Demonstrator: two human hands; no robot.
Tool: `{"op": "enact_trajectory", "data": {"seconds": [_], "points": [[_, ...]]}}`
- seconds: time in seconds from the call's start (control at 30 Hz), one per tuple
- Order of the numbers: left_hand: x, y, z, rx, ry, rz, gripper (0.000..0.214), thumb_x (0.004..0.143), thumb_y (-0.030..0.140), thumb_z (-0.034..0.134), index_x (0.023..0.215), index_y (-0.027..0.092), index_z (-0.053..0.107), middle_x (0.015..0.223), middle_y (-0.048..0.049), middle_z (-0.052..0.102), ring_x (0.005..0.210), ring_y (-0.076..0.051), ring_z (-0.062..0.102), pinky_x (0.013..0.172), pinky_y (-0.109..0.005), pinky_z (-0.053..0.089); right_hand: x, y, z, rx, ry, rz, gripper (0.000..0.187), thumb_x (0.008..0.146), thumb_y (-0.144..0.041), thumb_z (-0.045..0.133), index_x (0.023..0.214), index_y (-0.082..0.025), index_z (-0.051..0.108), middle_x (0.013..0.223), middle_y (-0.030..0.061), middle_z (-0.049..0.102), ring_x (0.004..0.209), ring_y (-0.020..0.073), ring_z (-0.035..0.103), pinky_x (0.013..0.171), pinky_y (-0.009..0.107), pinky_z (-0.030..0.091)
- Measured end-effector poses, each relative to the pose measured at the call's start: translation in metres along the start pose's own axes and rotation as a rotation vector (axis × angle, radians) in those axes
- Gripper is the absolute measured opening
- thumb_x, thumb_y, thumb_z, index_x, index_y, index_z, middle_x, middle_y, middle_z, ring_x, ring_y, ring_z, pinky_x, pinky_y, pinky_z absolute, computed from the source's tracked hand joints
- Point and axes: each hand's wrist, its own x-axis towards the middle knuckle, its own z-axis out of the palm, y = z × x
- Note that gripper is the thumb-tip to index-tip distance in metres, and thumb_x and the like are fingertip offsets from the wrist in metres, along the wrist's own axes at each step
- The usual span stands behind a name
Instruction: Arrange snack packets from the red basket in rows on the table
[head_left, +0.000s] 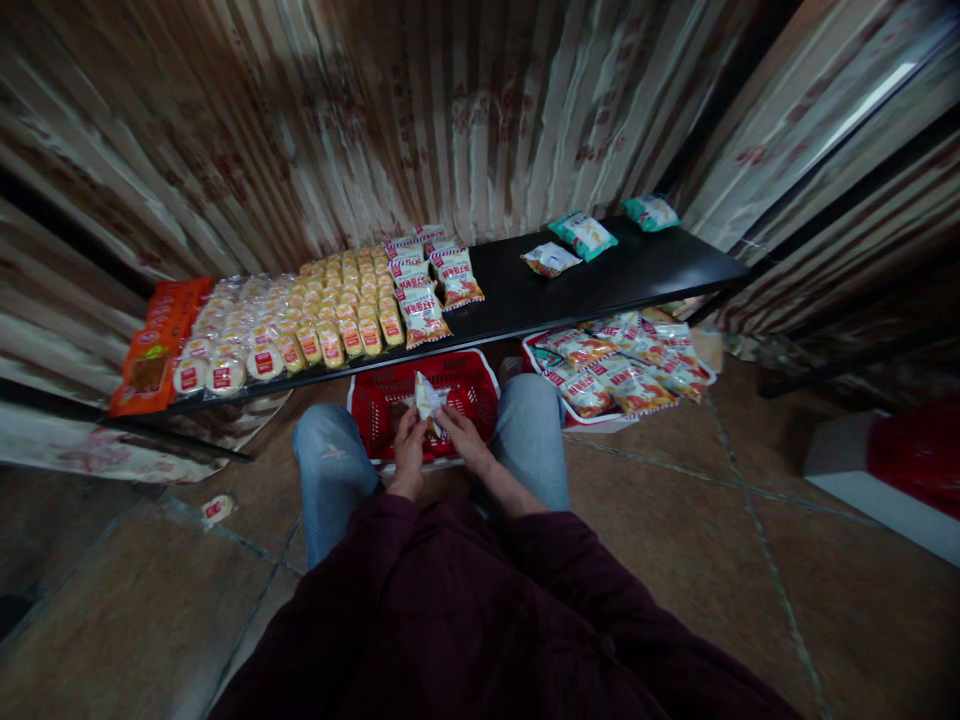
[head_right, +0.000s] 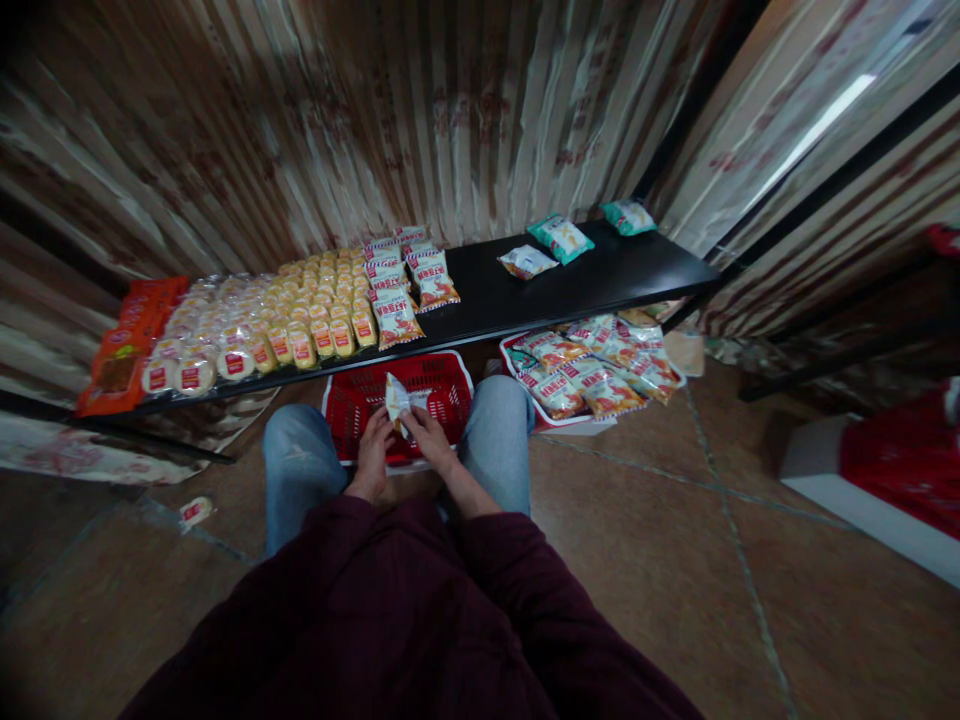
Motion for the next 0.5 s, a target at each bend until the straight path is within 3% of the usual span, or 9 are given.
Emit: {"op": "enact_trajectory", "data": {"seconds": [0.17, 0.27, 0.4, 0.5], "points": [[0.003, -0.002, 0.001, 0.080, 0.021, 0.132, 0.028, 0.072, 0.017, 0.066, 0.098, 0.024, 0.070, 0.121, -0.0055, 0.061, 0.122, -0.022, 0.048, 0.105, -0.031, 0.035, -0.003, -0.004, 0.003, 0.071, -0.109, 0.069, 0.044, 0.066, -0.047, 0.074, 0.100, -0.019, 0.069, 0.097, 0.0053, 0.072, 0.091, 0.0231, 0.065, 0.092, 0.039, 0.047], [0.000, 0.001, 0.003, 0.106, 0.011, 0.187, 0.025, 0.072, 0.014, 0.066, 0.094, 0.024, 0.072, 0.120, -0.0059, 0.060, 0.122, -0.022, 0.047, 0.110, -0.031, 0.028, 0.000, 0.001, 0.002, 0.076, -0.056, 0.073, 0.045, 0.063, -0.044, 0.076, 0.099, -0.019, 0.067, 0.093, 0.0045, 0.072, 0.086, 0.0217, 0.066, 0.088, 0.038, 0.049], [-0.006, 0.006, 0.005, 0.126, -0.016, 0.223, 0.022, 0.072, 0.014, 0.067, 0.090, 0.025, 0.072, 0.117, -0.0056, 0.062, 0.122, -0.021, 0.046, 0.113, -0.031, 0.024, 0.003, 0.007, 0.000, 0.100, -0.010, 0.064, 0.053, 0.063, -0.041, 0.075, 0.111, -0.023, 0.061, 0.096, 0.0026, 0.072, 0.086, 0.0205, 0.067, 0.084, 0.037, 0.052], [-0.005, 0.007, 0.003, 0.170, 0.027, 0.260, 0.024, 0.072, 0.015, 0.068, 0.094, 0.024, 0.070, 0.119, -0.0067, 0.061, 0.124, -0.022, 0.046, 0.113, -0.031, 0.024, 0.004, 0.006, -0.001, 0.153, 0.056, 0.051, 0.057, 0.061, -0.037, 0.075, 0.115, -0.024, 0.059, 0.099, 0.0027, 0.071, 0.088, 0.0210, 0.067, 0.086, 0.037, 0.051]]}}
